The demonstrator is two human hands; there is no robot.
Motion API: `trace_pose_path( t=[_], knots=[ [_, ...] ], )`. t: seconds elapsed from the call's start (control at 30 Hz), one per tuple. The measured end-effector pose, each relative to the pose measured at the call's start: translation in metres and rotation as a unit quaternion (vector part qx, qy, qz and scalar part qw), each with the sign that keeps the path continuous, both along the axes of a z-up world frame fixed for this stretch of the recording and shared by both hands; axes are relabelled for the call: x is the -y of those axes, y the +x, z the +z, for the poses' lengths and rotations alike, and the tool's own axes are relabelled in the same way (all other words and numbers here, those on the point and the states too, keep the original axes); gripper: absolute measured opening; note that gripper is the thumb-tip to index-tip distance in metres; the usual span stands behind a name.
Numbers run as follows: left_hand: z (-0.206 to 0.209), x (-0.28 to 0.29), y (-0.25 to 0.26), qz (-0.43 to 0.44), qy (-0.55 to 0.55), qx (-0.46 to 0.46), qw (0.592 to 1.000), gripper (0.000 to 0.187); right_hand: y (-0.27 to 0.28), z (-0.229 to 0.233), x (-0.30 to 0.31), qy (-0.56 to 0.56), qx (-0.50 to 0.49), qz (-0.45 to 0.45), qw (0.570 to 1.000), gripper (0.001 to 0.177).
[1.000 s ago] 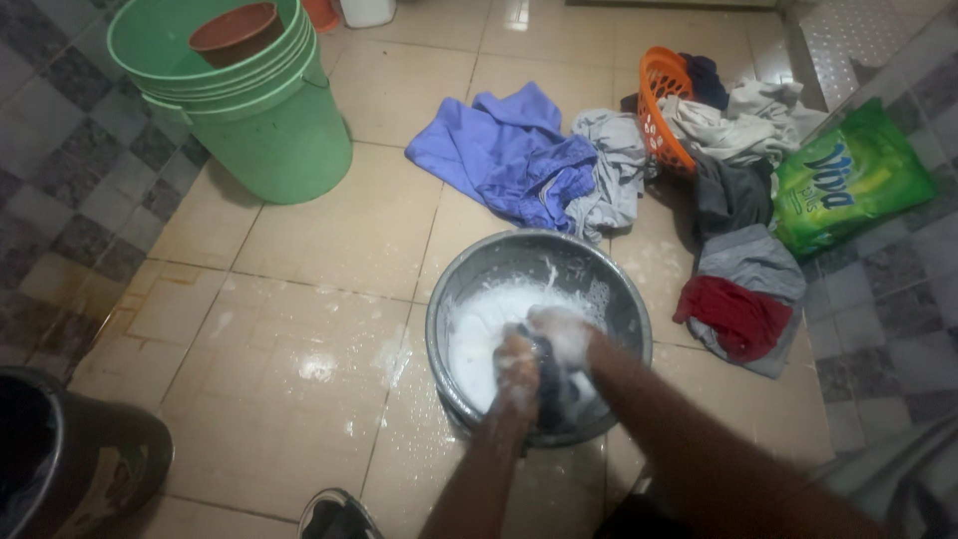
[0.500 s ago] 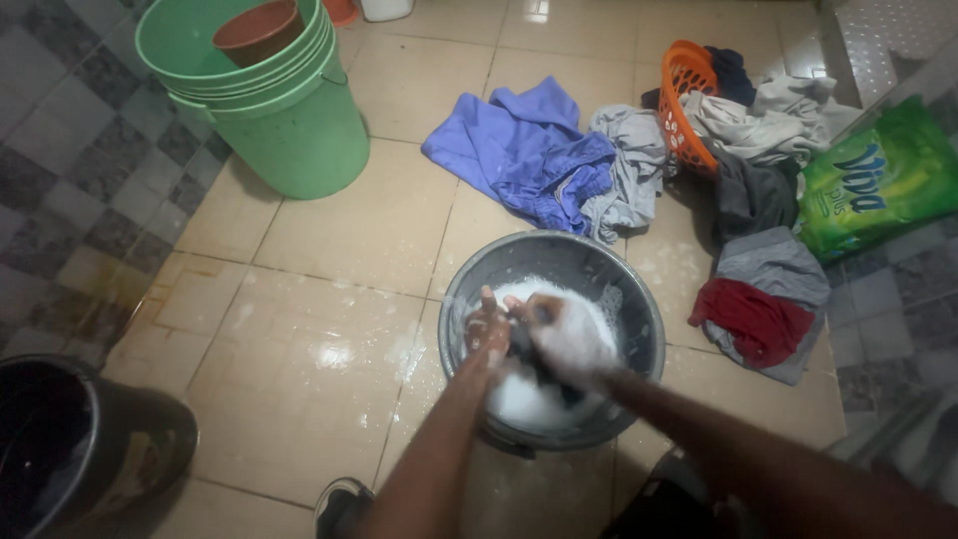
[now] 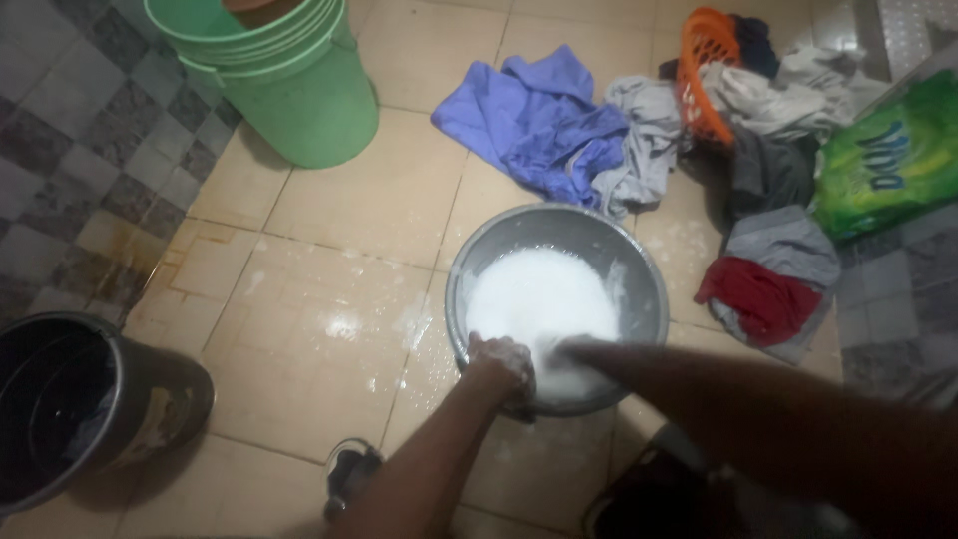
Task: The person washes a dark garment by hand in a metal basin filled with soapy water. They repeatedly submerge, agitate, wring, and rinse the cloth, then lift and shake it to remove excess water.
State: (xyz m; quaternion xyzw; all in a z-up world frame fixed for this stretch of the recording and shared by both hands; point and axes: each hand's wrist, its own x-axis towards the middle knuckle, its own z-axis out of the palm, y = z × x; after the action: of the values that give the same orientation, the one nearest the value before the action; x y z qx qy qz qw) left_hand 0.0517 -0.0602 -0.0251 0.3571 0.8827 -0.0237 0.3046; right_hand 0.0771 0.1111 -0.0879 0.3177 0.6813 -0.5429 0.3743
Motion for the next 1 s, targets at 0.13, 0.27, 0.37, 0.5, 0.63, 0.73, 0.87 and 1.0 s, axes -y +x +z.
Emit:
trace_pose_path(
  t=[0.13, 0.27, 0.37, 0.5, 0.63, 0.73, 0.87, 1.0],
  knots=[
    [0.007, 0.016, -0.004, 0.005, 0.026, -0.024, 0.999, 0.025, -0.004, -0.01, 0.003, 0.004, 0.039, 0.055, 0.998, 0.032],
    [0.014, 0.027, -0.003, -0.007, 0.095, -0.074, 0.993, 0.024, 0.0, -0.016, 0.014, 0.004, 0.049, 0.088, 0.995, 0.03],
    [0.018, 0.022, -0.006, 0.002, 0.029, -0.032, 0.999, 0.02, 0.006, -0.011, -0.001, 0.02, 0.052, 0.08, 0.995, 0.029],
    [-0.008, 0.025, -0.005, 0.014, 0.068, -0.076, 0.995, 0.016, 0.018, -0.009, 0.029, -0.004, 0.028, 0.095, 0.995, 0.028],
    [-0.045, 0.025, 0.004, 0.027, 0.171, -0.138, 0.975, 0.022, 0.005, 0.023, 0.017, -0.086, 0.003, 0.018, 0.996, 0.028],
    [-0.045, 0.0, 0.028, 0.243, 0.312, -0.06, 0.917, 0.042, 0.011, 0.047, 0.014, -0.133, -0.03, -0.036, 0.99, 0.028],
    [-0.009, -0.036, 0.027, 0.572, 0.446, 0.397, 0.563, 0.04, 0.017, 0.072, 0.035, -0.148, -0.113, -0.085, 0.979, 0.029],
    [0.006, -0.024, 0.0, 0.6, 0.45, 0.464, 0.472, 0.039, 0.038, 0.095, 0.044, -0.094, -0.181, -0.066, 0.977, 0.031]
  ],
)
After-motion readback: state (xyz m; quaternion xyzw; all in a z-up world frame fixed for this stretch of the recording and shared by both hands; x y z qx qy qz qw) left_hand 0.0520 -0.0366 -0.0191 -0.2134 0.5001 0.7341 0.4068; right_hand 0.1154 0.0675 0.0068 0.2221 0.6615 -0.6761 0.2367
